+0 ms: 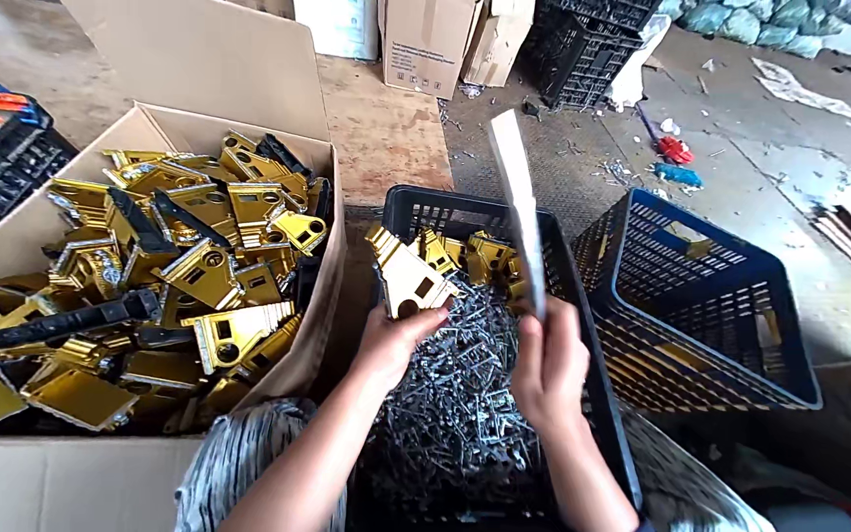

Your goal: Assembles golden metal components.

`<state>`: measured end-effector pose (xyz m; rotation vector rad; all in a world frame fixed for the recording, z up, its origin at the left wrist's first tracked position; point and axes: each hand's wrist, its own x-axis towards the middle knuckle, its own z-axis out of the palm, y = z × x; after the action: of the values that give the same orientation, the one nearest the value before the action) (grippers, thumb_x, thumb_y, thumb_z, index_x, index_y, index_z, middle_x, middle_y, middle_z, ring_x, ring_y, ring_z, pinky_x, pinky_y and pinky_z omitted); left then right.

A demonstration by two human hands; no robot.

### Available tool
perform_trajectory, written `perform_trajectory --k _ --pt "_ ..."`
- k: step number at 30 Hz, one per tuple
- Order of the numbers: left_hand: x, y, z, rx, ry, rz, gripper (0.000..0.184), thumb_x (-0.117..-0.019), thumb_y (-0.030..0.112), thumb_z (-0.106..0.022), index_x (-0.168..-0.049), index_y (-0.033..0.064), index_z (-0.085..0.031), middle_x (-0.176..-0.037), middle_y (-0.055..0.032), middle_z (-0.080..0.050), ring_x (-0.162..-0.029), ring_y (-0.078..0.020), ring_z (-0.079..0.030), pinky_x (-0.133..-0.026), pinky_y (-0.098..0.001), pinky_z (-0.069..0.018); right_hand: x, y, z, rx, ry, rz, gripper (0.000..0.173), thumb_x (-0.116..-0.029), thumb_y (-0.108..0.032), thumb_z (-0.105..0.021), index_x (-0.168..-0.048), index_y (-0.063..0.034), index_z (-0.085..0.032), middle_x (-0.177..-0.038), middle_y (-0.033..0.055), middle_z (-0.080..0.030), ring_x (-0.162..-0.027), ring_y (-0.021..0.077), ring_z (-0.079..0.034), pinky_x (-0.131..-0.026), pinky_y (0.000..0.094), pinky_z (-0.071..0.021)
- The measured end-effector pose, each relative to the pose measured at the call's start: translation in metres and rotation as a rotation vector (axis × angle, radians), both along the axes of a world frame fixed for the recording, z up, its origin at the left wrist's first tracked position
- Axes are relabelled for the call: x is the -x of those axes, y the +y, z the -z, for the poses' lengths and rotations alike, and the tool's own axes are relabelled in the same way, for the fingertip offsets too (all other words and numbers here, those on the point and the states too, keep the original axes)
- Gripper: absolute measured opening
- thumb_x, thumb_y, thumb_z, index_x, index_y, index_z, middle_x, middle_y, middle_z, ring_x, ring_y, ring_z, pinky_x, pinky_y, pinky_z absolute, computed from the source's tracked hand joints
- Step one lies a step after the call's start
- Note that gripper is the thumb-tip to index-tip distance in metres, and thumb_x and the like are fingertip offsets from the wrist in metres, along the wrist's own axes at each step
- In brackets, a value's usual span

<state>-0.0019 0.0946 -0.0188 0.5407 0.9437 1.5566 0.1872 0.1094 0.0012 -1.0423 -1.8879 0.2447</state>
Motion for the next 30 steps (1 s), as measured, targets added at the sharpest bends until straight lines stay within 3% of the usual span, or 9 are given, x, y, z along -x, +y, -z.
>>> perform_trajectory --k 5,9,11,15,19,22,25,28,30 --pt "-0.001 0.0 0.002 -0.024 0.02 0.032 0.04 -0.088 -0.013 -0.063 -0.127 -0.0068 -0.057 -0.12 -0.0221 -0.068 -0.103 -0.0318 -0.071 -0.09 -0.0443 -0.0615 -0.005 -0.018 0.026 0.165 -0.359 0.033 0.034 -0.106 -0.029 -0.045 -0.108 -0.0001 -0.063 -0.063 0.0077 -0.061 -0.051 0.0251 -0.063 -0.047 0.044 -0.0517" --pt "-0.004 -0.001 0.002 0.036 0.048 0.021 0.036 -0.0884 -0.013 -0.065 -0.123 -0.007 -0.058 -0.114 -0.0209 -0.07 -0.1 -0.0302 -0.073 -0.088 -0.042 -0.0621 -0.005 -0.025 0.034 -0.009 -0.201 0.038 0.044 -0.1094 -0.033 -0.035 -0.108 0.0049 -0.058 -0.064 0.0045 -0.056 -0.049 0.012 -0.054 -0.045 0.0289 -0.0485" --pt "-0.003 -0.002 0.003 0.064 0.073 0.049 0.035 -0.0877 -0.013 -0.066 -0.121 -0.0068 -0.057 -0.112 -0.0198 -0.071 -0.098 -0.0291 -0.073 -0.088 -0.0418 -0.0626 0.0 -0.026 0.042 0.126 -0.247 0.055 0.037 -0.1063 -0.029 -0.044 -0.105 0.0031 -0.062 -0.063 0.0065 -0.06 -0.049 0.0188 -0.06 -0.045 0.0371 -0.0513" --pt "0.003 0.014 0.013 0.294 0.046 -0.051 0.038 -0.0908 -0.006 -0.068 -0.126 -0.0079 -0.054 -0.111 -0.0208 -0.071 -0.096 -0.0287 -0.073 -0.084 -0.0403 -0.0623 -0.006 -0.005 0.065 0.751 -0.385 0.063 0.034 -0.1098 -0.031 -0.041 -0.116 -0.0019 -0.058 -0.072 0.0095 -0.061 -0.066 0.0271 -0.065 -0.064 0.0462 -0.0542" --pt "0.041 0.025 -0.002 0.168 -0.07 -0.384 0.044 -0.1016 0.009 -0.059 -0.142 0.001 -0.044 -0.131 -0.0157 -0.062 -0.113 -0.0257 -0.067 -0.095 -0.0402 -0.0571 -0.023 0.027 0.099 1.149 -0.655 -0.089 0.044 -0.1115 -0.036 -0.036 -0.131 -0.0038 -0.06 -0.11 0.0218 -0.069 -0.106 0.0384 -0.068 -0.093 0.0591 -0.0519" --pt "0.098 0.023 -0.031 -0.107 -0.053 -0.555 0.053 -0.1097 0.042 -0.041 -0.155 0.0177 -0.026 -0.151 -0.0063 -0.048 -0.136 -0.0249 -0.053 -0.11 -0.0454 -0.0483 -0.042 0.079 0.104 1.088 -0.637 0.026 0.045 -0.1082 -0.037 -0.047 -0.13 -0.0029 -0.066 -0.12 0.0245 -0.069 -0.115 0.0418 -0.066 -0.1 0.0629 -0.0489" --pt "0.127 0.022 -0.033 -0.028 -0.103 -0.562 0.082 -0.1007 0.07 -0.033 -0.159 0.0144 -0.02 -0.155 -0.0104 -0.042 -0.14 -0.0292 -0.048 -0.111 -0.0504 -0.0467 -0.057 0.143 0.103 0.911 -0.539 0.36 0.053 -0.1005 -0.03 -0.062 -0.142 0.0015 -0.055 -0.136 0.0354 -0.055 -0.12 0.0525 -0.06 -0.098 0.0694 -0.0475" --pt "0.12 0.027 -0.021 0.069 0.01 -0.402 0.074 -0.1041 0.062 -0.038 -0.159 0.0132 -0.025 -0.155 -0.0103 -0.044 -0.138 -0.0284 -0.051 -0.109 -0.0473 -0.0485 -0.066 0.199 0.117 0.845 -0.559 0.54 0.081 -0.0891 -0.014 -0.073 -0.158 -0.0018 -0.032 -0.152 0.0352 -0.04 -0.123 0.0558 -0.056 -0.095 0.0712 -0.0487" --pt "0.112 0.031 -0.015 0.035 0.234 -0.277 0.061 -0.1071 0.042 -0.047 -0.159 0.0156 -0.028 -0.154 -0.0077 -0.047 -0.134 -0.0264 -0.055 -0.108 -0.0459 -0.0503 -0.069 0.22 0.125 0.848 -0.683 0.58 0.079 -0.0871 -0.008 -0.073 -0.156 -0.0005 -0.034 -0.142 0.0369 -0.049 -0.12 0.057 -0.058 -0.092 0.0734 -0.0485"
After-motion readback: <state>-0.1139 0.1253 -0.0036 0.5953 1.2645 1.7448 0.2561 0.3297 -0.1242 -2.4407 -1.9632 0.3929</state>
